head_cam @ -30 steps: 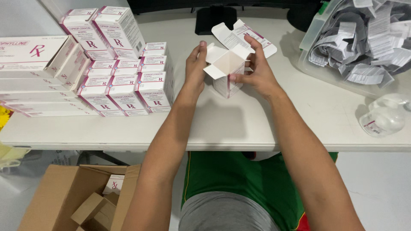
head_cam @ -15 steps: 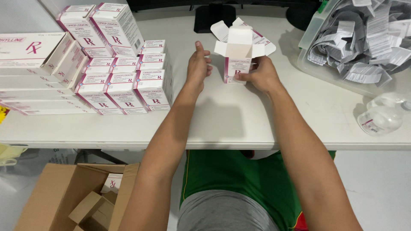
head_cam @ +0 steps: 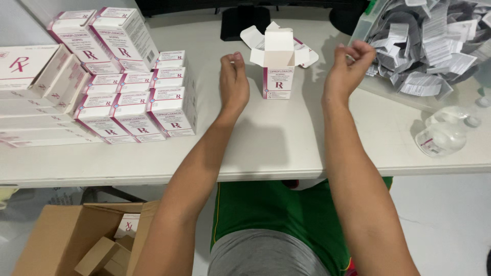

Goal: The person repeatedly opens small white boxes, places clear plastic bottles inside, and closes the boxes. The person stacks the completed boxes on the left side of the table. The person handles labels and bottles one at a time throughout the clip.

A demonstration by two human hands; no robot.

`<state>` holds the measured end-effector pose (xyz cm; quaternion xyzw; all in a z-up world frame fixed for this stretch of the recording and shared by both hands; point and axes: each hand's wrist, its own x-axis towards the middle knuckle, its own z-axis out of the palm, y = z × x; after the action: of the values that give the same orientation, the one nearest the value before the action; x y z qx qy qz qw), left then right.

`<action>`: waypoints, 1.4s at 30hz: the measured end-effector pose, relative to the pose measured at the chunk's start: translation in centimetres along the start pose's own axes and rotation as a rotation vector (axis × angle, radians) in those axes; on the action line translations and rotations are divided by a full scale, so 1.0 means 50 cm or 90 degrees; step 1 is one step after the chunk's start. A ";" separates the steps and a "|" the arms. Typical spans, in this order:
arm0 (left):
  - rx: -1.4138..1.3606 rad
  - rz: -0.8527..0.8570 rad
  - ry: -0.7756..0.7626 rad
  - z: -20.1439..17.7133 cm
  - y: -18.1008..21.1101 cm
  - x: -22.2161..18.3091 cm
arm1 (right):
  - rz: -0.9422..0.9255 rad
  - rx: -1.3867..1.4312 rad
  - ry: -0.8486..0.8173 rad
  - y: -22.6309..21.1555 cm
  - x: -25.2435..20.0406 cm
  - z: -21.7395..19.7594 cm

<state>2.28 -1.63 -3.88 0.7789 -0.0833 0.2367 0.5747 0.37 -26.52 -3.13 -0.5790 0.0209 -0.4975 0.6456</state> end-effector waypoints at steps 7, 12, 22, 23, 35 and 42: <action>0.009 0.090 -0.046 -0.011 0.033 -0.022 | 0.088 -0.082 0.182 0.051 0.045 -0.045; 0.007 0.149 -0.040 -0.007 0.038 -0.026 | 0.140 0.068 0.163 0.108 0.079 -0.074; -0.005 0.253 0.001 -0.017 0.063 -0.047 | -0.012 0.095 0.255 -0.027 0.079 -0.082; -0.001 0.286 0.007 -0.014 0.064 -0.051 | -0.101 -0.048 0.221 -0.055 0.067 -0.087; -0.013 0.296 -0.016 -0.009 0.082 -0.069 | -0.197 -0.486 -0.054 -0.178 0.063 -0.084; 0.009 0.184 -0.168 -0.008 0.115 -0.106 | -0.419 -0.391 -0.165 -0.269 -0.040 -0.077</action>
<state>-4.76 -3.86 -1.32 0.7870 -0.2672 0.2131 0.5136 -11.31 -25.76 4.85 -0.7763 -0.0984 -0.5704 0.2495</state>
